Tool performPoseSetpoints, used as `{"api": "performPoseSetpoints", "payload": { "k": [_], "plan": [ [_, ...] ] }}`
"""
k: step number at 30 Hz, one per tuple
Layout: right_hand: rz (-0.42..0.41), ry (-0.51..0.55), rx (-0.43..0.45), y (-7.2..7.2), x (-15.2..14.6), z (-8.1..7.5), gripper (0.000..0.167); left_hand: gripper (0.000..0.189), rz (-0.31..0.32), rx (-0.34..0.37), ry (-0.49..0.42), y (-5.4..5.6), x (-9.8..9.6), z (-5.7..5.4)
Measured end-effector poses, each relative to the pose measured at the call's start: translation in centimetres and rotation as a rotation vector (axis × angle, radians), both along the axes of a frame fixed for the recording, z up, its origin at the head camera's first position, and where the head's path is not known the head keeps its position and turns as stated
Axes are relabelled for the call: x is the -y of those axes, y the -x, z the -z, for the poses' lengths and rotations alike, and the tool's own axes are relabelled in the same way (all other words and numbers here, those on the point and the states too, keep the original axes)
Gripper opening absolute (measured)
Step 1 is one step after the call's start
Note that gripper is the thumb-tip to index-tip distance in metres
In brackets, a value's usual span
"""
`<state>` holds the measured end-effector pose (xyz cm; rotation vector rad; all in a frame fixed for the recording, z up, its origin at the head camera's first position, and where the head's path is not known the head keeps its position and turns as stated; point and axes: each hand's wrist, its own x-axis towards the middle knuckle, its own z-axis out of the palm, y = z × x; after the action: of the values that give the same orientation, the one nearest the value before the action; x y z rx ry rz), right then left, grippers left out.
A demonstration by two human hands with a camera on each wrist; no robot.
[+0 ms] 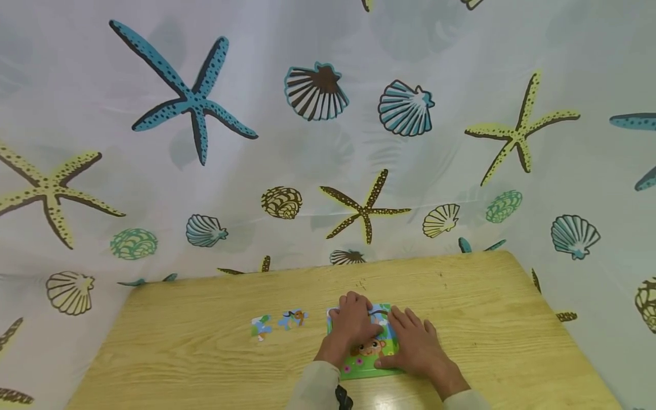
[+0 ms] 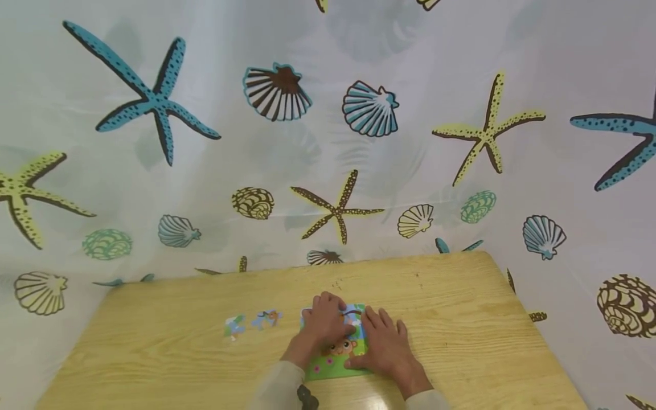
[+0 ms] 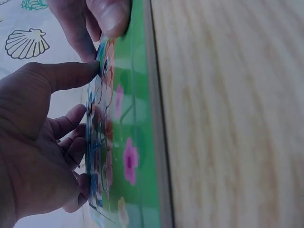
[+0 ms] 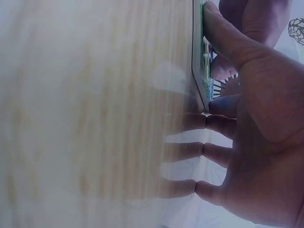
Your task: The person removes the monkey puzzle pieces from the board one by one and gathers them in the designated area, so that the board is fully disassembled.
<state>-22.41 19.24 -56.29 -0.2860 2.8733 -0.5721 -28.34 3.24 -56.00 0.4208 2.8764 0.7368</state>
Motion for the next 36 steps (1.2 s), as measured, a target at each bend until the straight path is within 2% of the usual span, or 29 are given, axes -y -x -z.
{"api": "performPoseSetpoints", "payload": {
  "k": [6, 13, 18, 22, 25, 29, 32, 36],
  "plan": [
    [0.001, 0.002, -0.001, 0.00, -0.01, -0.05, 0.106, 0.033, -0.020, 0.032, -0.035, -0.02, -0.21, -0.17],
    [0.011, 0.000, 0.016, -0.15, 0.11, -0.13, 0.106, 0.042, -0.043, -0.006, 0.045, -0.19, -0.34, 0.27],
    [0.006, -0.008, 0.013, -0.18, 0.09, -0.20, 0.106, 0.041, -0.028, 0.003, 0.024, -0.01, -0.14, 0.42],
    [-0.002, -0.008, 0.004, -0.10, 0.00, -0.28, 0.106, 0.044, -0.001, -0.056, 0.053, -0.06, 0.20, 0.41],
    [0.001, -0.016, 0.004, -0.09, -0.11, -0.28, 0.106, 0.041, 0.020, -0.117, 0.119, -0.23, 0.34, 0.24],
    [0.002, 0.000, 0.002, -0.09, -0.18, -0.18, 0.105, 0.043, 0.024, -0.148, 0.211, -0.44, 0.32, -0.11],
    [-0.004, 0.016, 0.002, -0.11, -0.10, -0.14, 0.105, 0.050, 0.024, -0.130, 0.229, -0.49, 0.28, -0.22],
    [-0.002, 0.004, 0.004, -0.10, 0.02, -0.16, 0.104, 0.057, 0.016, -0.068, 0.156, -0.26, 0.25, -0.14]
  ]
}}
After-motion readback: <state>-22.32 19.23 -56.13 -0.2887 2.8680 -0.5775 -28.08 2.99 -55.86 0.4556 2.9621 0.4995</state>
